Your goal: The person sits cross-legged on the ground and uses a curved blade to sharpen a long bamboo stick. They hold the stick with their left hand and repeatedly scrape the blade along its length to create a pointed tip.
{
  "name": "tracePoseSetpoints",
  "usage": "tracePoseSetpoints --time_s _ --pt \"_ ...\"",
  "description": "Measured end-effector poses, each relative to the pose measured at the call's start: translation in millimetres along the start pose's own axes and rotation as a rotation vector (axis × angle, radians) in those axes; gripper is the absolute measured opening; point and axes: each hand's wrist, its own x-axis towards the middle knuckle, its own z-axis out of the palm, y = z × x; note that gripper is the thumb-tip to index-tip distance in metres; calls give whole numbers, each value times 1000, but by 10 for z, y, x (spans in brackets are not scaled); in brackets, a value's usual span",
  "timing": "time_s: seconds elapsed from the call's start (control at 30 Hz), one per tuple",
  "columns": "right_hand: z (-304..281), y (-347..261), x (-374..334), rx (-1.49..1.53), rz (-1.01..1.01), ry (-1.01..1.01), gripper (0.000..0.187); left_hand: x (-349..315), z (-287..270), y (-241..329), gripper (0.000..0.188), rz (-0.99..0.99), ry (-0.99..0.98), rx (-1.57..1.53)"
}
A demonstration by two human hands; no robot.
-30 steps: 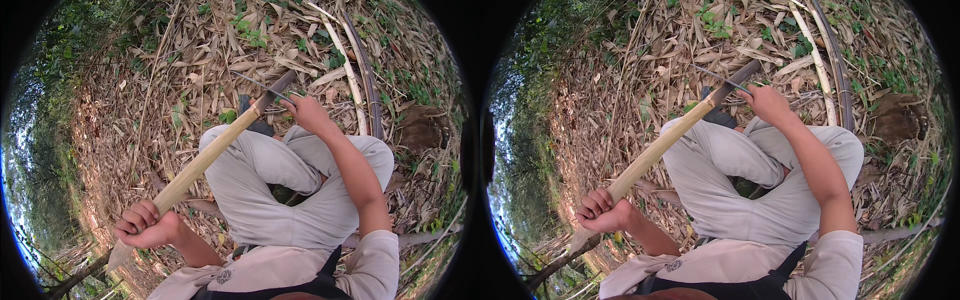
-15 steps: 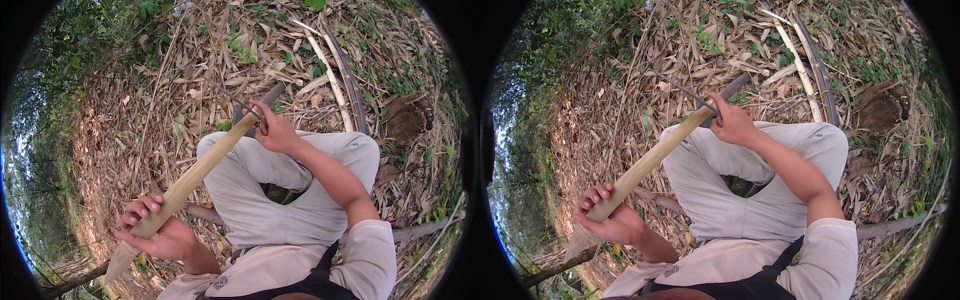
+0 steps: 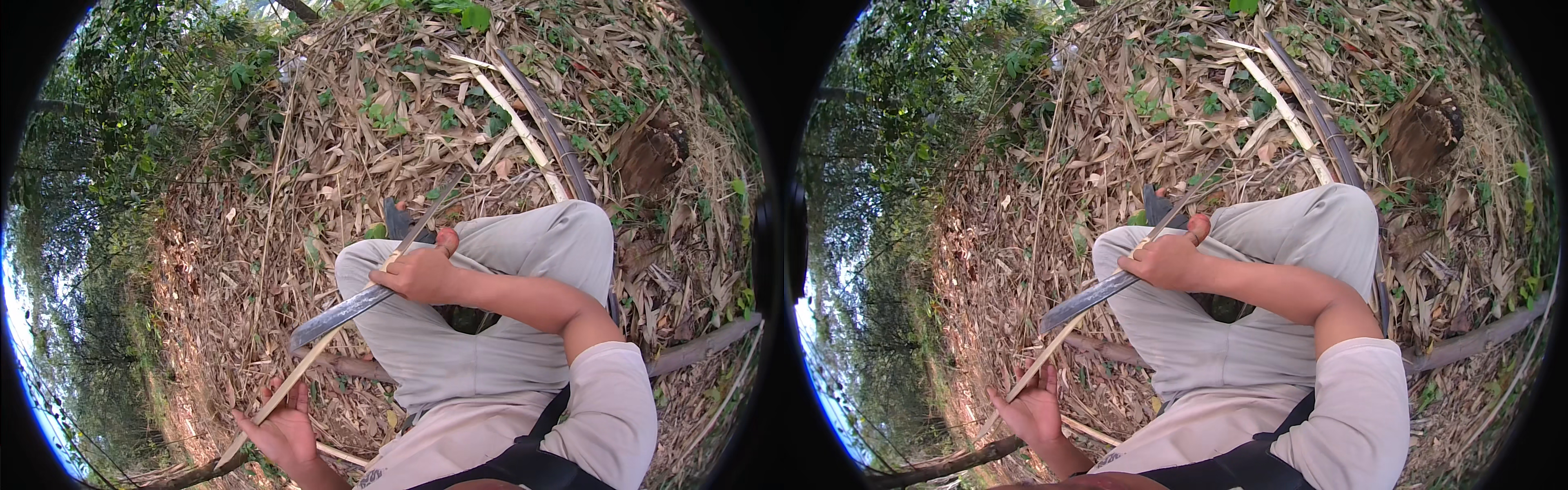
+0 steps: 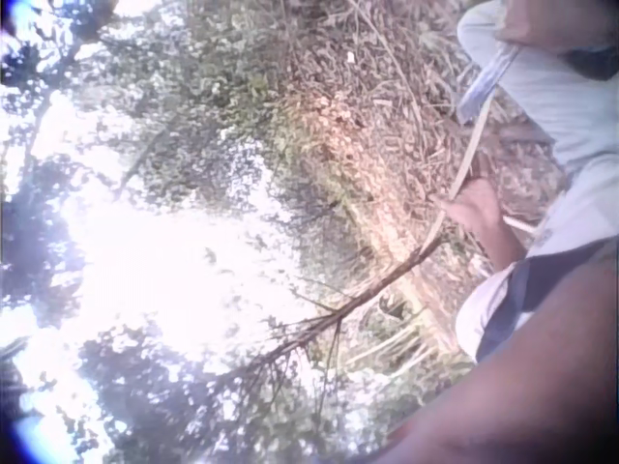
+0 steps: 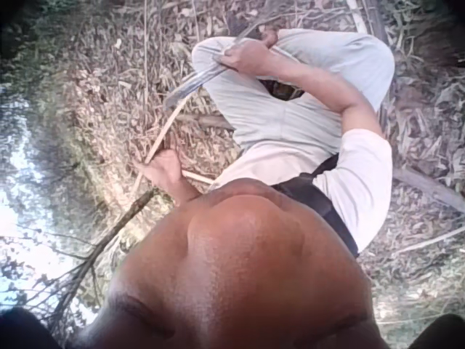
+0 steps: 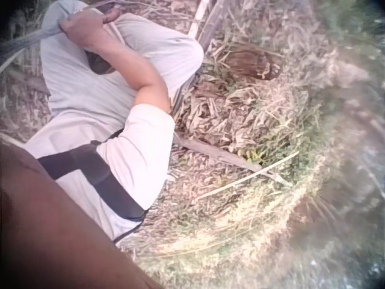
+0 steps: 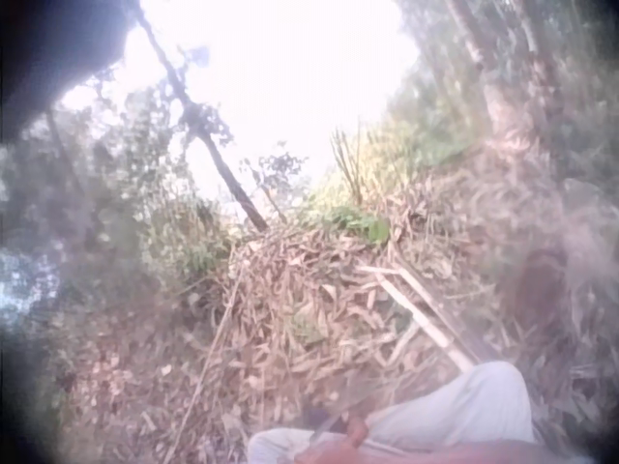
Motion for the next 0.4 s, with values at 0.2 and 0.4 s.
tracePoseSetpoints --time_s 0.2,0.4 --pt "-406 -536 250 106 -64 150 23 -187 -422 397 94 -382 -794 908" --pt "-220 -164 266 -49 -36 275 20 96 -453 808 89 -660 -1447 1367"
